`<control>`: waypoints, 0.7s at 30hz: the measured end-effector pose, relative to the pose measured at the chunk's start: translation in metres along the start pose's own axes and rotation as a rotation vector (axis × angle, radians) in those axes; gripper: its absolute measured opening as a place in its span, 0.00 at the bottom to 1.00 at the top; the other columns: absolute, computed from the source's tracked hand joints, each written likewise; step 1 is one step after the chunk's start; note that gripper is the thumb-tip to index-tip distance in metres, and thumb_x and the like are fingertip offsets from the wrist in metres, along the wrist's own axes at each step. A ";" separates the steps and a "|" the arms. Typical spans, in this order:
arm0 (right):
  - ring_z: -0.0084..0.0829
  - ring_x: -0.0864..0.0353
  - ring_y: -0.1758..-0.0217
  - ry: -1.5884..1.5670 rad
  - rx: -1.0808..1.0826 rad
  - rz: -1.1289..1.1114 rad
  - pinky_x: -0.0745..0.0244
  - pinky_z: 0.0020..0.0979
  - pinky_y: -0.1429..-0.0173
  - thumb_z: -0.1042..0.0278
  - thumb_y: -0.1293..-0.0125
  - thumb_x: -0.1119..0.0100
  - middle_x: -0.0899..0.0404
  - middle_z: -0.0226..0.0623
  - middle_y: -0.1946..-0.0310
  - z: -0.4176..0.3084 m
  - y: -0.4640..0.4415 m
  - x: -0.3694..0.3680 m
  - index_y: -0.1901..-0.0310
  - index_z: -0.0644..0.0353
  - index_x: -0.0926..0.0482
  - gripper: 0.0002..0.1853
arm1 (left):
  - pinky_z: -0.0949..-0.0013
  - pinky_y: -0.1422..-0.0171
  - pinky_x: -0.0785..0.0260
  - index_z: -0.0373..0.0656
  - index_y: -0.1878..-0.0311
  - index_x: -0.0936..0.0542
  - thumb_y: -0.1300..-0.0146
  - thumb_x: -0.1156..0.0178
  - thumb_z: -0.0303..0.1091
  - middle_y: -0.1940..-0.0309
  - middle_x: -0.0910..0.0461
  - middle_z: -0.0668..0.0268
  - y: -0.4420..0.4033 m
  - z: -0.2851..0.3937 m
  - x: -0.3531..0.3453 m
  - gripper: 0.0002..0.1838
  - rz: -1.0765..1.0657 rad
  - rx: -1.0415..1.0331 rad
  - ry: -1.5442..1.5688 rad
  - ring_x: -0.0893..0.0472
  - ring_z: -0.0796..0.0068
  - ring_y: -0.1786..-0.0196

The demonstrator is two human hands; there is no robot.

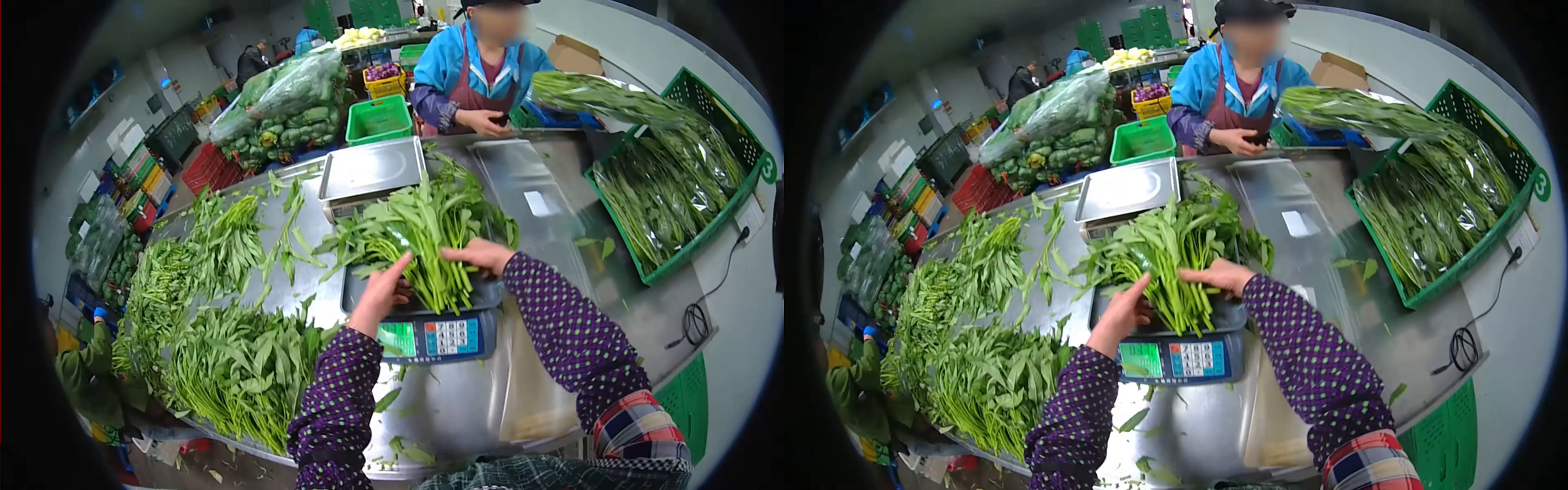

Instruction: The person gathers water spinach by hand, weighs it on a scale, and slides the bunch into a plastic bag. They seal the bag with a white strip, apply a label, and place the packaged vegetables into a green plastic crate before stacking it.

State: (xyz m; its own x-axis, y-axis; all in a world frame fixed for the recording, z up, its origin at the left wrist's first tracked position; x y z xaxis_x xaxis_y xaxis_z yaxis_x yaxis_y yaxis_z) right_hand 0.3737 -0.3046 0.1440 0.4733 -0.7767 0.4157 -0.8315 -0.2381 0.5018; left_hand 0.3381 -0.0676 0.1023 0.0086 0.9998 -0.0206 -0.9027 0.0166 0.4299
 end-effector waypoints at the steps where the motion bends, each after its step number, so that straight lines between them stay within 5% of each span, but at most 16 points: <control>1: 0.23 0.24 0.71 -0.151 0.083 -0.075 0.31 0.25 0.69 0.34 0.51 0.33 0.19 0.36 0.66 -0.003 -0.006 -0.011 0.60 0.68 0.20 0.37 | 0.71 0.71 0.27 0.30 0.49 0.24 0.50 0.33 0.64 0.65 0.21 0.56 -0.010 0.000 -0.005 0.42 0.006 0.006 -0.033 0.20 0.70 0.70; 4: 0.26 0.19 0.58 -0.431 0.214 -0.188 0.27 0.26 0.51 0.51 0.49 0.28 0.17 0.36 0.56 0.022 -0.062 -0.038 0.48 0.62 0.21 0.30 | 0.68 0.69 0.26 0.30 0.52 0.22 0.49 0.30 0.55 0.61 0.18 0.58 -0.030 0.001 -0.020 0.34 -0.032 -0.009 0.068 0.18 0.71 0.67; 5: 0.26 0.20 0.56 -0.453 0.217 -0.222 0.27 0.27 0.50 0.53 0.49 0.27 0.18 0.37 0.55 0.018 -0.060 -0.038 0.48 0.64 0.22 0.30 | 0.64 0.61 0.24 0.29 0.50 0.23 0.44 0.31 0.43 0.59 0.18 0.59 -0.030 0.006 -0.022 0.27 -0.043 0.007 0.124 0.17 0.69 0.61; 10: 0.25 0.19 0.56 -0.527 0.368 -0.311 0.25 0.27 0.50 0.64 0.46 0.29 0.17 0.38 0.56 0.016 -0.007 -0.018 0.47 0.66 0.23 0.26 | 0.67 0.53 0.24 0.29 0.50 0.23 0.45 0.32 0.33 0.58 0.18 0.59 0.003 0.023 -0.051 0.22 -0.145 -0.100 0.104 0.17 0.70 0.60; 12: 0.25 0.19 0.57 -0.582 0.255 -0.411 0.24 0.27 0.52 0.61 0.47 0.28 0.17 0.37 0.56 0.037 0.037 -0.001 0.49 0.65 0.22 0.26 | 0.66 0.53 0.23 0.30 0.53 0.21 0.47 0.32 0.28 0.59 0.17 0.58 0.048 0.041 -0.084 0.19 -0.290 -0.211 0.001 0.17 0.71 0.59; 14: 0.25 0.19 0.57 -0.068 0.072 -0.281 0.24 0.30 0.52 0.59 0.49 0.27 0.17 0.35 0.56 0.044 0.087 0.035 0.48 0.62 0.21 0.27 | 0.66 0.52 0.23 0.29 0.54 0.20 0.49 0.31 0.25 0.60 0.17 0.59 0.069 0.035 -0.116 0.18 -0.408 -0.366 -0.095 0.17 0.71 0.60; 16: 0.33 0.21 0.55 0.188 0.547 -0.095 0.24 0.34 0.51 0.56 0.45 0.31 0.18 0.36 0.54 0.078 0.105 0.059 0.48 0.60 0.22 0.25 | 0.68 0.52 0.24 0.30 0.55 0.19 0.52 0.29 0.23 0.62 0.16 0.62 0.078 0.025 -0.144 0.20 -0.367 -0.619 -0.170 0.18 0.71 0.62; 17: 0.35 0.21 0.55 0.051 0.599 -0.098 0.25 0.37 0.49 0.54 0.41 0.36 0.19 0.38 0.53 0.095 0.114 0.068 0.48 0.59 0.22 0.23 | 0.61 0.49 0.26 0.35 0.57 0.18 0.53 0.25 0.36 0.58 0.16 0.59 0.079 0.025 -0.153 0.21 -0.400 -0.701 -0.289 0.18 0.62 0.55; 18: 0.38 0.22 0.55 -0.089 0.653 -0.099 0.26 0.39 0.47 0.52 0.37 0.41 0.19 0.39 0.53 0.113 0.119 0.072 0.48 0.58 0.21 0.21 | 0.61 0.49 0.26 0.35 0.57 0.18 0.53 0.25 0.36 0.58 0.16 0.59 0.068 0.009 -0.154 0.21 -0.401 -0.705 -0.283 0.18 0.62 0.55; 21: 0.36 0.23 0.56 -0.065 0.645 0.041 0.27 0.38 0.50 0.52 0.38 0.43 0.23 0.39 0.48 0.180 0.111 0.065 0.46 0.53 0.22 0.22 | 0.53 0.31 0.41 0.46 0.37 0.29 0.38 0.42 0.55 0.33 0.35 0.59 0.009 -0.101 -0.148 0.31 -1.055 -0.143 0.399 0.34 0.60 0.34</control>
State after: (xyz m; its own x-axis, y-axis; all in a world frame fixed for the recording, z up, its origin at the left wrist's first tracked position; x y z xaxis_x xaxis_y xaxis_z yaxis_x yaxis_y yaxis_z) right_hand 0.2598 -0.4864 0.0896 0.4359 -0.8212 0.3682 -0.8657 -0.4944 -0.0778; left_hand 0.2853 -0.2165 0.0175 0.6788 0.4112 -0.6085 -0.5671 0.8199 -0.0786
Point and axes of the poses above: each hand's wrist, its own y-axis away from the middle knuckle, its own x-axis out of the back of the hand, z = x × y, the point moved 1 cm from there along -y, towards the middle knuckle
